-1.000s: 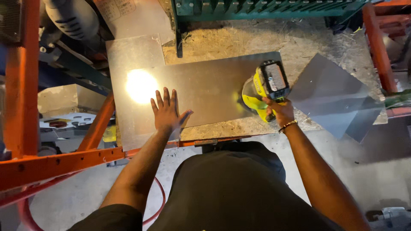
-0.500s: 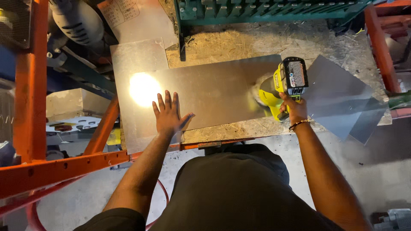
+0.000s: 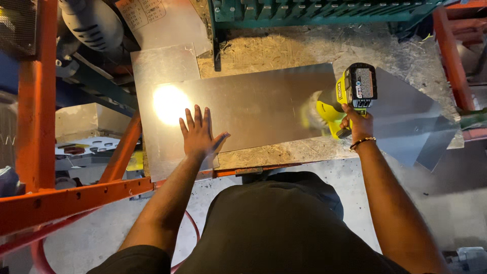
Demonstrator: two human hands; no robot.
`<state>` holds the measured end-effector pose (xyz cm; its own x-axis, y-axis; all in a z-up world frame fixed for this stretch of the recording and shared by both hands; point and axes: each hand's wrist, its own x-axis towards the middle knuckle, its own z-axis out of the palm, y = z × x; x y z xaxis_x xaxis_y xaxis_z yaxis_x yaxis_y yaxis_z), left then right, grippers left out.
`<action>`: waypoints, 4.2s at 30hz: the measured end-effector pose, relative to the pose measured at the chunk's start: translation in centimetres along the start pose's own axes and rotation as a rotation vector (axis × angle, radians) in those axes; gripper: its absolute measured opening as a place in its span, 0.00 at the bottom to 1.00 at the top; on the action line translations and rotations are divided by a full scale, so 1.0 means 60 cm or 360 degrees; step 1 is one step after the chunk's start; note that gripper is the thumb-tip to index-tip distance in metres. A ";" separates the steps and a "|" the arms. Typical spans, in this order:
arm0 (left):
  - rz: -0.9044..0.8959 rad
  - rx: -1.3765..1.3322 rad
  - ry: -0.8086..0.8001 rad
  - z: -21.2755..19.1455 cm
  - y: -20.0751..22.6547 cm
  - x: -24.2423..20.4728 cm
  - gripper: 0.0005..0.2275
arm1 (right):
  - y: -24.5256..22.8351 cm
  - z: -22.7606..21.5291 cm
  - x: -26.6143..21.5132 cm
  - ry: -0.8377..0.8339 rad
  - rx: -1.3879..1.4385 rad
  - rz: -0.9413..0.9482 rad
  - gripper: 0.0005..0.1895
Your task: The person uses a yellow cordless orbital sander to smooth the surface of a rectangular metal sheet placed on a workbench. The person holds the sheet steady with the left hand while moving the sander across the surface in circular and linear motions.
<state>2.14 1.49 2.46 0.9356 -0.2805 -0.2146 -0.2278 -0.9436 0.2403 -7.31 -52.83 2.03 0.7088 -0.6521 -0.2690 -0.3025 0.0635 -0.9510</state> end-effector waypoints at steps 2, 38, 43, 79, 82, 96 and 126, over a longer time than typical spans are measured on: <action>-0.0009 0.0052 -0.0031 0.003 -0.003 0.002 0.53 | 0.005 -0.007 0.004 0.0005 0.0034 -0.0034 0.29; 0.0003 0.0085 -0.0046 0.002 -0.027 0.009 0.53 | -0.087 0.075 -0.222 -0.0371 -0.0189 0.0003 0.20; -0.0011 0.0089 -0.0061 -0.005 -0.021 0.004 0.53 | -0.028 0.099 -0.207 -0.0479 -0.0157 0.0051 0.23; 0.0071 0.0197 -0.0101 0.028 -0.074 -0.096 0.53 | -0.007 0.084 -0.184 -0.0572 -0.0026 -0.0012 0.16; 0.0075 0.0169 -0.0089 0.028 -0.071 -0.095 0.53 | 0.031 0.047 -0.135 -0.0494 -0.0044 -0.0050 0.17; 0.0064 0.0168 0.0004 0.047 -0.046 -0.074 0.55 | 0.105 -0.072 0.045 -0.0417 -0.0177 0.0039 0.23; -0.0002 0.0105 0.0064 0.213 0.413 0.013 0.42 | -0.068 -0.084 0.048 -0.0498 -0.0456 -0.0407 0.26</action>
<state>-6.23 -24.35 -3.87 0.9456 -0.2735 -0.1760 -0.2428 -0.9538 0.1771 -7.26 -58.78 5.88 0.9272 -0.3589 -0.1069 -0.2257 -0.3080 -0.9242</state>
